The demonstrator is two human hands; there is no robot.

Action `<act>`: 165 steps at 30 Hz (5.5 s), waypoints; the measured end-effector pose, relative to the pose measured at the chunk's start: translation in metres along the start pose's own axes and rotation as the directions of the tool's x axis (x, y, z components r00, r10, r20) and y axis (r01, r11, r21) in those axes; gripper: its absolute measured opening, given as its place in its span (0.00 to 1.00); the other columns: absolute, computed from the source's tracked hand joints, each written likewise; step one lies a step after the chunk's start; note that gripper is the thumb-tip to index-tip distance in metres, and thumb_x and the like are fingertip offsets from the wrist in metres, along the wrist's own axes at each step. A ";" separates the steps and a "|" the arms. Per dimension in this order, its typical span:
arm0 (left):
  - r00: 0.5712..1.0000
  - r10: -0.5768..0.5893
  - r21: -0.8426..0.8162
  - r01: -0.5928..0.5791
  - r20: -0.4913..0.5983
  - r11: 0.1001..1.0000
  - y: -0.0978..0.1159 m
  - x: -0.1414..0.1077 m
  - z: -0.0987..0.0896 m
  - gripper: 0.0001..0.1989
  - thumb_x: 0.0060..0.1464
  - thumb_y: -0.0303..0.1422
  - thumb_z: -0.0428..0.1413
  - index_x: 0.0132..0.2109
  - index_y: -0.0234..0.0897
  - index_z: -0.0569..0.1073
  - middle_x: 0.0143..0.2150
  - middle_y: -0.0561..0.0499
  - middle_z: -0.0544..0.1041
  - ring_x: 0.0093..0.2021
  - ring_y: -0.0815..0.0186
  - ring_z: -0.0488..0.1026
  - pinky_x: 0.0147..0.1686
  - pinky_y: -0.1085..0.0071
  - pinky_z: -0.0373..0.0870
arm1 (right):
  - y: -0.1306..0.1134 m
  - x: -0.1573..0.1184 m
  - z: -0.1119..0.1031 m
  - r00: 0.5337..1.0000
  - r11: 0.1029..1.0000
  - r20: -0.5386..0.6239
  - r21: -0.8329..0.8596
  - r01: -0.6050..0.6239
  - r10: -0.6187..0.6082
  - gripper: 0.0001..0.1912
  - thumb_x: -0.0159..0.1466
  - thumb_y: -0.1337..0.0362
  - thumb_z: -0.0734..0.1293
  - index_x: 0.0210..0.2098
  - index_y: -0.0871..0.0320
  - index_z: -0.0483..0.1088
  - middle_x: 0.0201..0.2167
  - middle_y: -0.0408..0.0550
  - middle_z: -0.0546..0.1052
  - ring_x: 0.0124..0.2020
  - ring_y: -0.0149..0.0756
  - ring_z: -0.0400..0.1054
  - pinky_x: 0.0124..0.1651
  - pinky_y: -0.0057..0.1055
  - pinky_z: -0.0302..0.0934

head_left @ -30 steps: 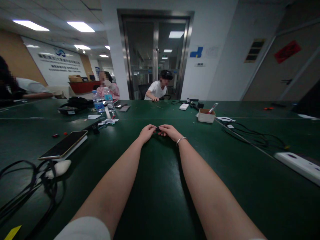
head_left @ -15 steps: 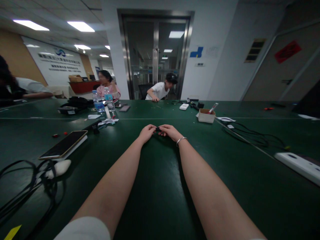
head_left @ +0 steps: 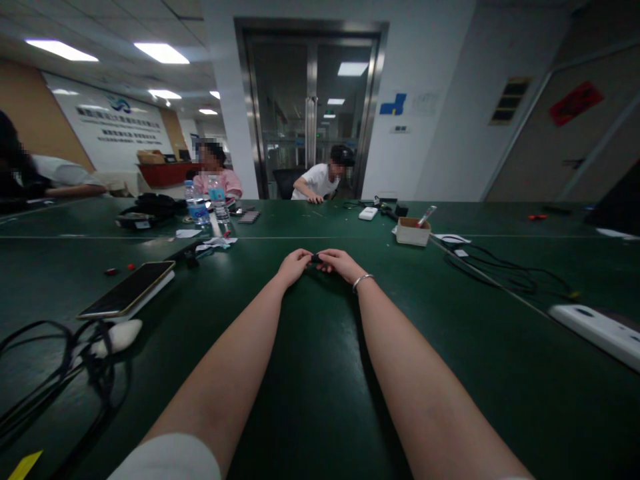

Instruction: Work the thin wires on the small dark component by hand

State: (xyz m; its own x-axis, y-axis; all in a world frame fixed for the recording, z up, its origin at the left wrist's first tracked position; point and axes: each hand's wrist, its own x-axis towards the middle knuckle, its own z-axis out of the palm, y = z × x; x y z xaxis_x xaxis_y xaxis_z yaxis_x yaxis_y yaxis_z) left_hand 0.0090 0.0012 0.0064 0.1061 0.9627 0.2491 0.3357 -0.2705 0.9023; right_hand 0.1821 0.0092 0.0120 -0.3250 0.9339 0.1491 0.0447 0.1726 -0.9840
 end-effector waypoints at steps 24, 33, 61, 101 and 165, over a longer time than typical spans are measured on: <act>1.000 0.012 -0.013 -0.012 -0.004 1.000 0.000 0.000 0.000 0.10 0.53 0.34 0.51 0.39 0.34 0.74 0.31 0.49 0.75 0.29 0.69 0.68 0.32 0.72 0.65 | 0.000 0.001 0.000 1.000 1.000 -0.003 0.001 -0.004 0.004 0.06 0.62 0.68 0.66 0.38 0.64 0.73 0.22 0.46 0.76 0.19 0.23 0.63 0.23 0.18 0.58; 1.000 0.011 -0.018 -0.011 -0.006 1.000 0.001 -0.001 0.000 0.10 0.53 0.34 0.51 0.39 0.35 0.73 0.32 0.50 0.74 0.29 0.69 0.68 0.32 0.73 0.64 | 0.000 0.001 0.000 1.000 1.000 -0.011 0.014 -0.013 0.013 0.06 0.62 0.68 0.66 0.37 0.64 0.73 0.21 0.45 0.76 0.18 0.22 0.62 0.22 0.18 0.57; 0.999 0.027 -0.026 -0.028 -0.019 0.999 -0.001 0.001 0.001 0.10 0.53 0.35 0.50 0.38 0.35 0.73 0.25 0.53 0.70 0.25 0.71 0.64 0.26 0.75 0.59 | 0.002 0.001 -0.001 1.000 1.000 0.014 0.016 0.004 -0.005 0.07 0.62 0.66 0.67 0.37 0.63 0.73 0.22 0.46 0.76 0.19 0.23 0.63 0.23 0.19 0.58; 1.000 0.012 -0.039 -0.013 -0.019 0.999 -0.001 0.000 0.000 0.10 0.54 0.35 0.50 0.40 0.35 0.73 0.30 0.51 0.73 0.27 0.71 0.66 0.28 0.75 0.61 | 0.001 0.001 0.000 1.000 1.000 -0.001 0.018 -0.005 0.005 0.06 0.61 0.66 0.67 0.37 0.63 0.73 0.22 0.45 0.76 0.18 0.22 0.62 0.23 0.18 0.58; 0.998 0.057 -0.042 -0.059 -0.038 0.997 -0.002 0.002 -0.001 0.10 0.49 0.28 0.54 0.40 0.34 0.74 0.31 0.50 0.73 0.32 0.68 0.69 0.35 0.71 0.65 | -0.001 0.000 0.000 1.000 1.000 -0.005 0.023 -0.020 0.021 0.06 0.62 0.68 0.66 0.37 0.64 0.73 0.21 0.45 0.76 0.18 0.22 0.62 0.23 0.18 0.58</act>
State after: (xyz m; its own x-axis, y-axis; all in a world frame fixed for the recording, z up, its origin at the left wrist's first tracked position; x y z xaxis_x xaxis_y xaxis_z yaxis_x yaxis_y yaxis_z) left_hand 0.0075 0.0038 0.0052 0.0900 0.9453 0.3136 0.2892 -0.3261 0.9000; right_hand 0.1819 0.0086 0.0126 -0.3192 0.9388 0.1293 0.0301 0.1464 -0.9888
